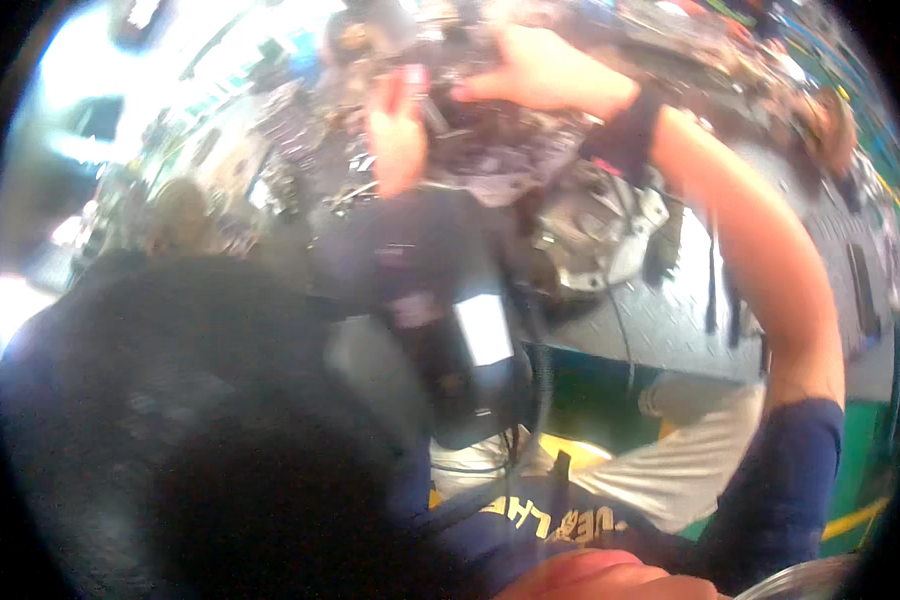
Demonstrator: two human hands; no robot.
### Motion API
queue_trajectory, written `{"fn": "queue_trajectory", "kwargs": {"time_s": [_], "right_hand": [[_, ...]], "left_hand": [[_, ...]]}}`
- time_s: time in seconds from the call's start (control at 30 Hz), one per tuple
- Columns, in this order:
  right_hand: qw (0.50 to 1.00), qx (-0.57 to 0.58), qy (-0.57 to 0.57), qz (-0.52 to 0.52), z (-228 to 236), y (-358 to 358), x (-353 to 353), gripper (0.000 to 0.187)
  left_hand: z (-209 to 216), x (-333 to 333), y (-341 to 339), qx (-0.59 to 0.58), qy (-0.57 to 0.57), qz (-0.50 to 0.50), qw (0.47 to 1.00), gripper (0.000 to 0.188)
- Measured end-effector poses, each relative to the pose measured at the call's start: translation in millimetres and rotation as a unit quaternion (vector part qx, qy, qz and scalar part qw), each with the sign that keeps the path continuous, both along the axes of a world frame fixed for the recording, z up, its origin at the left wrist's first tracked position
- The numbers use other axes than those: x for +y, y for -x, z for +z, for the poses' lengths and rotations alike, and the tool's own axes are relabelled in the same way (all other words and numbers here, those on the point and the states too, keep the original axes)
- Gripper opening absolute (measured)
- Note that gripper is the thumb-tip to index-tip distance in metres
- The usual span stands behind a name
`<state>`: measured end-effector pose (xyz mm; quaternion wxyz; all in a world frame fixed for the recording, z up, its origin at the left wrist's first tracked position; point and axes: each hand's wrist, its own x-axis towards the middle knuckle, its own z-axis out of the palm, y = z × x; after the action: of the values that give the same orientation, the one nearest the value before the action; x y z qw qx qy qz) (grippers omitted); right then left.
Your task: The person handles and separates various metal gears and bearing components from a disassembled engine housing on a workbench, turning the parts over by hand while another person gestures at them.
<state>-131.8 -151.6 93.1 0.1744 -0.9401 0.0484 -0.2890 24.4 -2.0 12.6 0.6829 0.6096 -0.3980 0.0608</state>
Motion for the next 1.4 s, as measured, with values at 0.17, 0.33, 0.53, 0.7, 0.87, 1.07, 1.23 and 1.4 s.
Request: {"fn": "queue_trajectory", "kwargs": {"time_s": [0.17, 0.33, 0.53, 0.7, 0.87, 1.07, 1.23, 1.4], "right_hand": [[0.996, -0.048, -0.072, 0.026, -18.2, -4.5, -6.2, 0.059], [0.991, 0.017, -0.122, -0.056, -21.2, -23.1, 5.5, 0.051], [0.979, -0.067, -0.023, -0.192, -23.6, 40.1, 35.9, 0.082], [0.982, -0.151, 0.038, -0.106, -18.5, 187.2, -2.0, 0.055], [0.924, -0.152, -0.159, -0.312, -45.1, 330.8, -100.5, 0.063], [0.921, 0.068, -0.013, -0.383, -126.3, 398.2, -176.9, 0.050], [0.927, 0.216, 0.059, -0.302, -154.8, 382.9, -171.0, 0.051], [0.823, 0.457, 0.075, -0.329, -165.5, 353.1, -189.9, 0.038]], "left_hand": [[-6.3, -4.2, -25.2, 0.095, -0.030, -0.088, 0.991, 0.052], [-4.9, -6.9, -44.4, 0.273, -0.022, -0.222, 0.936, 0.054], [-16.6, 1.0, -49.6, 0.222, -0.047, -0.158, 0.961, 0.052], [-17.5, 4.2, -45.3, 0.215, -0.043, -0.168, 0.961, 0.052], [-10.4, 7.4, -36.7, 0.193, -0.046, -0.151, 0.968, 0.052], [-5.6, 8.9, -29.0, 0.182, -0.037, -0.119, 0.975, 0.052], [-8.7, 12.1, -31.8, 0.185, -0.045, -0.105, 0.976, 0.053], [-22.7, 8.5, -43.1, 0.181, -0.015, -0.121, 0.976, 0.048]]}}
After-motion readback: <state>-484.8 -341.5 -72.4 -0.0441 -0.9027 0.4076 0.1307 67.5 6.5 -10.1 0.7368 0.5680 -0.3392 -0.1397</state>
